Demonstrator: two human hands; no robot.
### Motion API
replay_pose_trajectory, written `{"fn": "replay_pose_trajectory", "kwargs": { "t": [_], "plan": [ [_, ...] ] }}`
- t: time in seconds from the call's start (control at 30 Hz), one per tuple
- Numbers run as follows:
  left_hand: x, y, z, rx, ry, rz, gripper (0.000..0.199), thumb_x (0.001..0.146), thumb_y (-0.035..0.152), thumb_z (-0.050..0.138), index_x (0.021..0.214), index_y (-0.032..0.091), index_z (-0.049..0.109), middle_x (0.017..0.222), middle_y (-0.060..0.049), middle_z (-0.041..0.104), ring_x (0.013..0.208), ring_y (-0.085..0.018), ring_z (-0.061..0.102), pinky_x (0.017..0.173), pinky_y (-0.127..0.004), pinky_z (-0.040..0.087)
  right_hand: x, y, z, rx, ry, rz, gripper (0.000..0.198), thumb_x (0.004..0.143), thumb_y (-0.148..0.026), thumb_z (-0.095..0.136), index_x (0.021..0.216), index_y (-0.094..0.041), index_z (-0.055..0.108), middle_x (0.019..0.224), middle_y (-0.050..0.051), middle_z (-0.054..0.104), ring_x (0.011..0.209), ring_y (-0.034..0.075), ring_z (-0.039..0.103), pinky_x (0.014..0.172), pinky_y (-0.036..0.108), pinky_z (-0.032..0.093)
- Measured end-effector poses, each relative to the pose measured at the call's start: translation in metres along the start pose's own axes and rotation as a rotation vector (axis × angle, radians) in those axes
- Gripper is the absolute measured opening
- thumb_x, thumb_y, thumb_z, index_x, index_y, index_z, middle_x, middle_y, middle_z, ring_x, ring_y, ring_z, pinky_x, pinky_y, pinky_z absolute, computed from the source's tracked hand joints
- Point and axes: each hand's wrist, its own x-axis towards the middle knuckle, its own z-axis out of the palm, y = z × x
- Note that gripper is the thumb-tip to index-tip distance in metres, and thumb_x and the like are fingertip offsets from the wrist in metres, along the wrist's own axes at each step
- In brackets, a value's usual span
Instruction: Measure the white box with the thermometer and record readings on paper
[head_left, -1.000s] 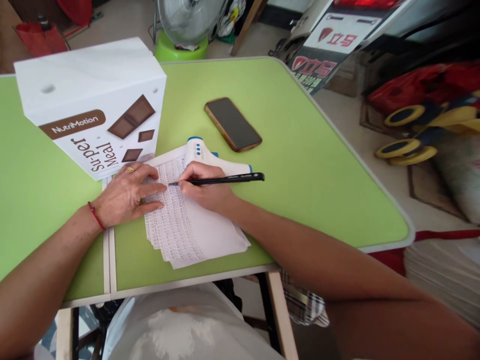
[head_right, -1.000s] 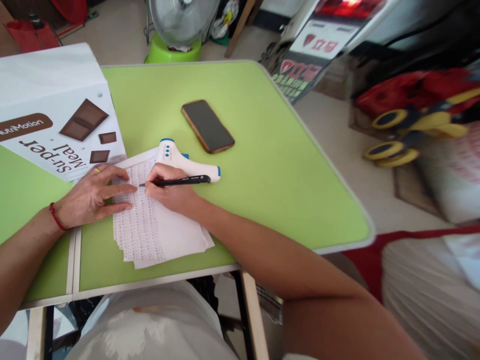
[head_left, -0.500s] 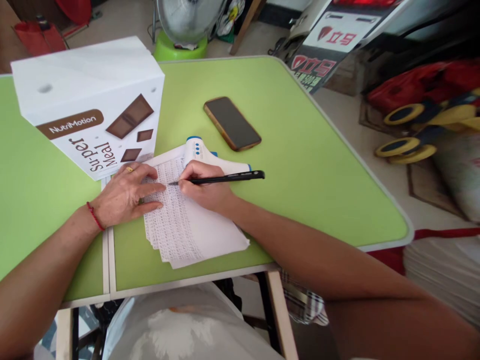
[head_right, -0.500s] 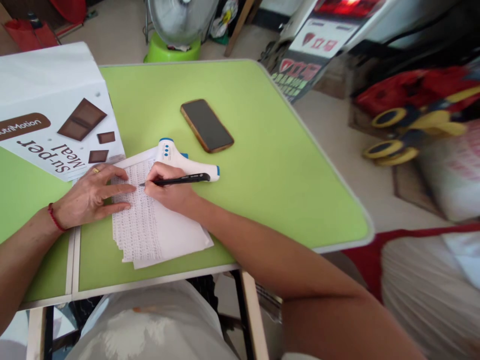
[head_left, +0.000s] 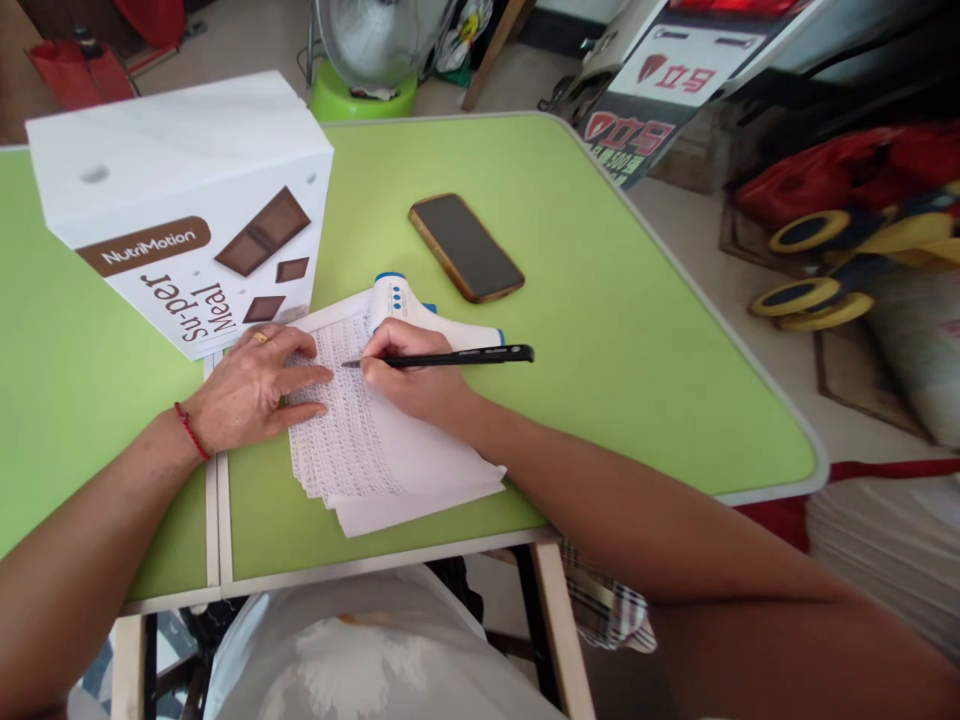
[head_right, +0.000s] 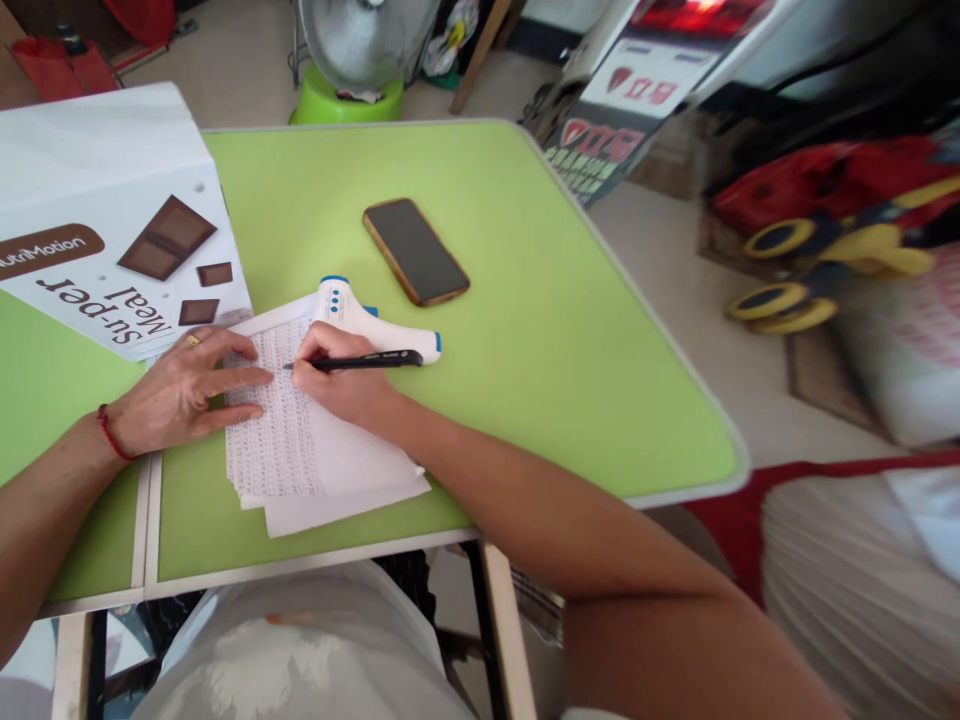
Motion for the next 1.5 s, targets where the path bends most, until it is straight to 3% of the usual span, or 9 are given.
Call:
{"fn": "replay_pose_trajectory", "kwargs": {
  "t": [0.2,0.4,1.5],
  "plan": [
    [0.0002,-0.0001,0.0000,0.001,0.014,0.008,0.038,0.095,0.051,0.049,0.112,0.022,0.068,0.111,-0.011,0.059,0.101,-0.027,0.057,0.088,-0.044,0.046,-0.0006,0.0007,-0.0006,0.012,-0.033,0.034,0.011,0.067,-0.014,0.054,0.061,-0.021,0.047,0.054,-0.006,0.047,0.050,0.008,0.038,0.049,0.026,0.032],
    [0.0001,-0.0003,0.0000,-0.002,0.023,0.023,0.039,0.095,0.050,0.048,0.111,0.020,0.069,0.110,-0.012,0.058,0.100,-0.027,0.058,0.088,-0.045,0.046,0.0008,0.0009,-0.0002,0.015,0.060,0.030,0.011,0.067,-0.013,0.053,0.060,-0.020,0.049,0.054,-0.005,0.049,0.051,0.009,0.039,0.049,0.025,0.031],
    [-0.0009,-0.0010,0.0006,0.006,0.005,0.007,0.040,0.096,0.051,0.047,0.113,0.022,0.068,0.112,-0.011,0.058,0.101,-0.027,0.057,0.088,-0.044,0.045,-0.0008,-0.0005,0.0010,0.073,0.003,0.008,0.007,0.067,-0.019,0.054,0.061,-0.020,0.050,0.052,-0.006,0.048,0.048,0.008,0.039,0.046,0.024,0.030]
  ]
}}
